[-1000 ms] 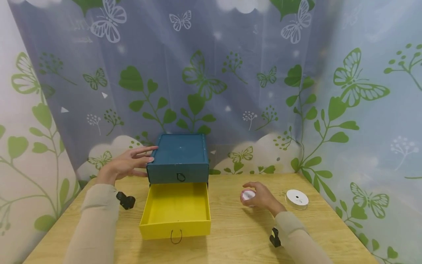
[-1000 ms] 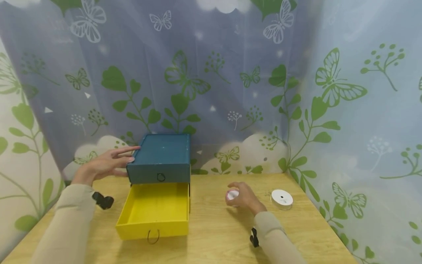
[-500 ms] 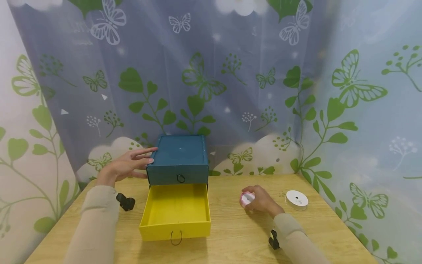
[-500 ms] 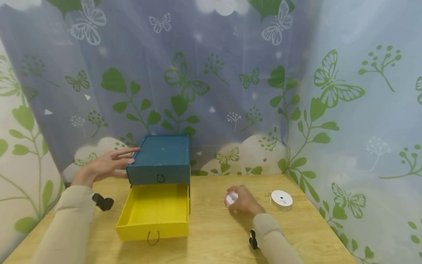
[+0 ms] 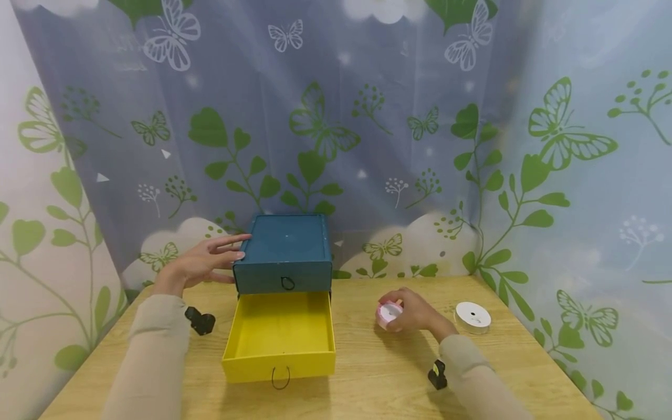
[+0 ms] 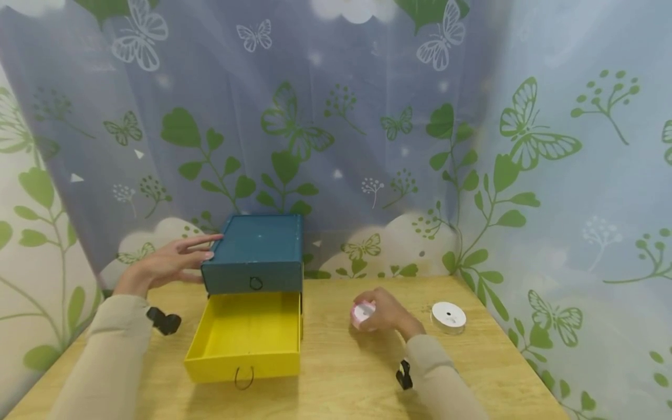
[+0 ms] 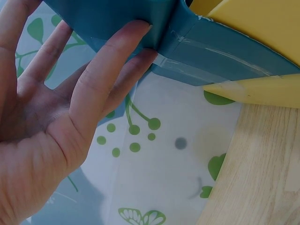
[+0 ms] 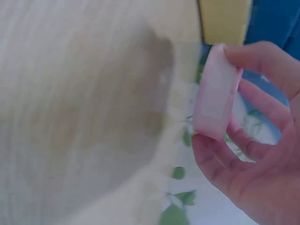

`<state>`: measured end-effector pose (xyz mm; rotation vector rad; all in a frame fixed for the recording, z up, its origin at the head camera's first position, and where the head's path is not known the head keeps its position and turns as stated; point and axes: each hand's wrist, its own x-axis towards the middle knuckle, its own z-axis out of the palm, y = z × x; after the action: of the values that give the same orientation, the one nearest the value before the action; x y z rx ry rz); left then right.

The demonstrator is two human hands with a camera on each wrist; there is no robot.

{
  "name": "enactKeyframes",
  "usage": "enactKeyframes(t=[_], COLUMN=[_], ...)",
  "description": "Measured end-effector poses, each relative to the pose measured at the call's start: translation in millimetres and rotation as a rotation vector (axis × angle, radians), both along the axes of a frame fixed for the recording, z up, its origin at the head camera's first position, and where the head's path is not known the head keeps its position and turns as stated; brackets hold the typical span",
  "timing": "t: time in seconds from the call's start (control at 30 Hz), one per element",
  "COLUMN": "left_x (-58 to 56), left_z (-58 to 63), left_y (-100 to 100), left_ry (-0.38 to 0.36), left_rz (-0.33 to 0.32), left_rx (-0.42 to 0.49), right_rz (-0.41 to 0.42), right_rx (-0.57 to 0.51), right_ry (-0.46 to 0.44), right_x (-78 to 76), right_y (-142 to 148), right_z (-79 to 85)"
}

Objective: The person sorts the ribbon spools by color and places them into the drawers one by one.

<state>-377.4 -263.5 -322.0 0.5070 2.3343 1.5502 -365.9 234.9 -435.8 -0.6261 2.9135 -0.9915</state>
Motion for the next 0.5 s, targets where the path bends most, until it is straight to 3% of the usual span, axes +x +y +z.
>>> enactKeyframes(t=[0.27, 0.5], left_x=[1.6, 1.5], left_z=[1.1, 1.1], left_y=[1.2, 1.1], left_ry=[-0.002, -0.006], left_rz=[0.003, 0.004], left_rx=[0.001, 0.004], right_rz=[0.229, 0.291], right_rx=[-0.002, 0.017], right_ry=[0.038, 0.045], right_x=[10.3, 20.9], right_y=[-4.4, -12.3], right_z=[30.8, 51.3])
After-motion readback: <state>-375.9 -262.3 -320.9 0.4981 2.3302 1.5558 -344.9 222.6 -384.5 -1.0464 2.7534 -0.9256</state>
